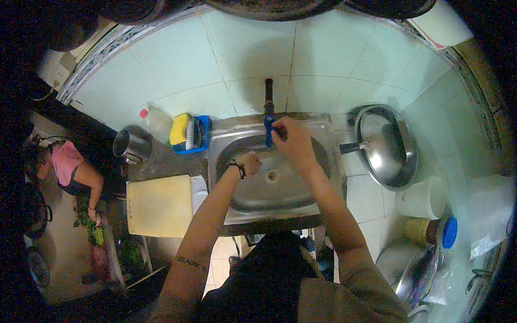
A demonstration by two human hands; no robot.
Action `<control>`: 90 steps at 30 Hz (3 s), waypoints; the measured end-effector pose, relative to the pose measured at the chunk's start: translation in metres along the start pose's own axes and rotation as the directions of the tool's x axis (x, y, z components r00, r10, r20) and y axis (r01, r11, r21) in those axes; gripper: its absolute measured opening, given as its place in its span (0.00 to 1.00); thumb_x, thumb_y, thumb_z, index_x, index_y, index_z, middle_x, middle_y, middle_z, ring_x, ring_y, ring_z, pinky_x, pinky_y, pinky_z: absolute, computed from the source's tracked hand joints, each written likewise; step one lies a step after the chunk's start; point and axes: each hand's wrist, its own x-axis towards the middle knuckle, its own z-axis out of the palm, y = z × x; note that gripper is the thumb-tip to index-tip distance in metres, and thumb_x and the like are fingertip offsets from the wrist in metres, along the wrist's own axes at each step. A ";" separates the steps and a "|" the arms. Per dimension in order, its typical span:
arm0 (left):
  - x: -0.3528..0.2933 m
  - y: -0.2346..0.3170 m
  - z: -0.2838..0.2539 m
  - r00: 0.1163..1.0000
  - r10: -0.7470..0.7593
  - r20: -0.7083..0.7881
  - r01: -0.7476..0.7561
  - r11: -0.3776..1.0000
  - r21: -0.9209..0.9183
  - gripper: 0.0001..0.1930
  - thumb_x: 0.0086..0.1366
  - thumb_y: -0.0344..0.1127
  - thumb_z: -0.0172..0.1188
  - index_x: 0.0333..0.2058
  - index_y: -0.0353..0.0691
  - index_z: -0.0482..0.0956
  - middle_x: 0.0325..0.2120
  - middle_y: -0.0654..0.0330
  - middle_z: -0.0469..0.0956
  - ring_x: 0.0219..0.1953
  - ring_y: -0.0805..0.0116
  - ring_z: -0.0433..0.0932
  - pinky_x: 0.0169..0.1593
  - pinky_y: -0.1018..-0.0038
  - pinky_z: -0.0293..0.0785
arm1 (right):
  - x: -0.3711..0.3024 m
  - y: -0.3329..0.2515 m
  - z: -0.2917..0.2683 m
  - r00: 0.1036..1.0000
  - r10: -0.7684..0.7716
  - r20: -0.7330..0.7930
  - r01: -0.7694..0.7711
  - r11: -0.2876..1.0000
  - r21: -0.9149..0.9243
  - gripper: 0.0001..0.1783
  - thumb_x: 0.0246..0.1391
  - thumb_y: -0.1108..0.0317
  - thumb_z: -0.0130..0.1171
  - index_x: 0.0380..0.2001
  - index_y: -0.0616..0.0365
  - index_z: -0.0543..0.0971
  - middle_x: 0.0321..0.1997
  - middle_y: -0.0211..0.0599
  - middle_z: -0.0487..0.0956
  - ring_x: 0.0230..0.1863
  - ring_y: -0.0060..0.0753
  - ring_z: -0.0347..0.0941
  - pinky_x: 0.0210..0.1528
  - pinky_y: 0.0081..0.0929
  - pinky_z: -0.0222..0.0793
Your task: The person chops an onion on a cutting board, transfers the pieces into a bowl, and stores the bowl in the refrigerator. They then wash the cutting board and knife, retrieve a plastic bag from the freezer, and wash a pot in the sink.
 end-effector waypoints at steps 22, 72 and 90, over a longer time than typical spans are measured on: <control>-0.070 0.077 -0.023 0.945 0.162 -0.284 0.129 0.613 0.780 0.18 0.64 0.35 0.47 0.53 0.48 0.72 0.44 0.48 0.75 0.50 0.54 0.71 0.51 0.53 0.63 | -0.011 -0.025 0.006 0.972 0.225 -0.069 -0.221 0.974 0.055 0.12 0.49 0.67 0.64 0.36 0.61 0.79 0.31 0.42 0.82 0.34 0.34 0.79 0.39 0.28 0.72; -0.461 -0.519 -0.123 0.355 -0.645 -0.677 0.879 0.477 0.006 0.29 0.55 0.52 0.61 0.50 0.40 0.72 0.39 0.50 0.78 0.42 0.49 0.76 0.43 0.55 0.73 | 0.036 0.214 0.033 0.955 0.253 -0.152 -0.278 0.944 -0.175 0.15 0.58 0.68 0.51 0.46 0.65 0.74 0.50 0.47 0.75 0.50 0.41 0.73 0.52 0.32 0.69; -0.518 -0.144 -0.230 0.652 -0.574 -0.495 0.039 0.677 -0.735 0.35 0.64 0.37 0.55 0.66 0.43 0.50 0.26 0.65 0.72 0.18 0.78 0.68 0.19 0.81 0.67 | 0.014 -0.043 0.066 0.993 0.104 -0.050 -0.104 0.995 -0.001 0.15 0.58 0.73 0.55 0.49 0.59 0.74 0.45 0.32 0.76 0.45 0.25 0.72 0.47 0.22 0.70</control>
